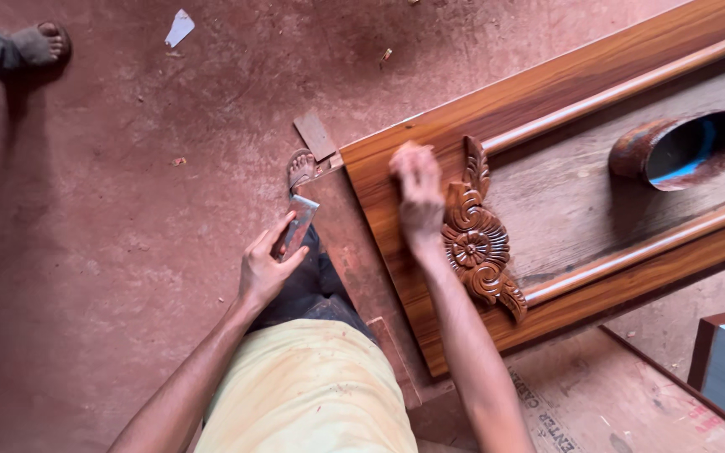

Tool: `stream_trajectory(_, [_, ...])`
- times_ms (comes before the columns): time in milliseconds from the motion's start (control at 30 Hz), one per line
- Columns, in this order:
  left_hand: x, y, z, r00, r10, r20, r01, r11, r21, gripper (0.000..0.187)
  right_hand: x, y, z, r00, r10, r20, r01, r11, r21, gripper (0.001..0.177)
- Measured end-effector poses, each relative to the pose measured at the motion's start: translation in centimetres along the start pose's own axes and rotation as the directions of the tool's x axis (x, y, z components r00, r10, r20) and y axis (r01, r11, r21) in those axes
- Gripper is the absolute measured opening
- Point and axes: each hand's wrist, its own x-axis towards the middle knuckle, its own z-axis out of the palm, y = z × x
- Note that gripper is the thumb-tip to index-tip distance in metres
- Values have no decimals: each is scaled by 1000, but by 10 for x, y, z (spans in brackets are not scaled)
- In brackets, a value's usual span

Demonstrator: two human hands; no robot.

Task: The person sands a wooden door frame with a sanding block, focusing on the edges and a carved floral design. They wipe the surface with a cloth and dip the cloth into a metal container of liquid before continuing to sand.

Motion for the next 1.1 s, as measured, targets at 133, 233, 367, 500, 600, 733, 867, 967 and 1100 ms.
stream_trajectory(133, [2, -2, -6, 999, 36, 21, -36, 999, 22, 70, 22, 17, 5, 965, 238, -111, -255, 951, -177, 60])
stream_trajectory(233, [3, 4, -5, 1000, -4, 19, 4, 1000, 4, 71, 6, -10, 7, 944, 283, -167, -305, 945, -119, 56])
stream_trajectory(367, [5, 10, -4, 999, 35, 9, -35, 999, -33, 69, 6, -15, 8, 903, 426, -50, -426, 905, 19, 57])
stream_trajectory(500, [3, 14, 1, 997, 52, 50, -50, 997, -51, 69, 42, 13, 23, 924, 380, -49, -381, 924, -33, 51])
stream_trajectory(600, [0, 17, 2, 994, 78, 71, -74, 996, -51, 68, 25, 15, 23, 929, 353, -112, -361, 931, -58, 54])
stream_trajectory(733, [-2, 18, 5, 994, 64, 91, -64, 998, 0, 69, -2, -4, 27, 906, 408, -112, -409, 912, 18, 63])
stream_trajectory(867, [-8, 22, 10, 991, 60, 116, -61, 998, 6, 70, -17, -26, 29, 891, 440, -109, -438, 898, 44, 80])
stream_trajectory(967, [-13, 20, 15, 990, 93, 105, -94, 996, -2, 70, -52, -42, 21, 900, 431, -63, -431, 902, 24, 86])
stream_trajectory(1100, [-21, 14, 18, 993, 100, 64, -101, 995, 7, 71, -78, -49, 12, 907, 420, -29, -420, 907, 22, 90])
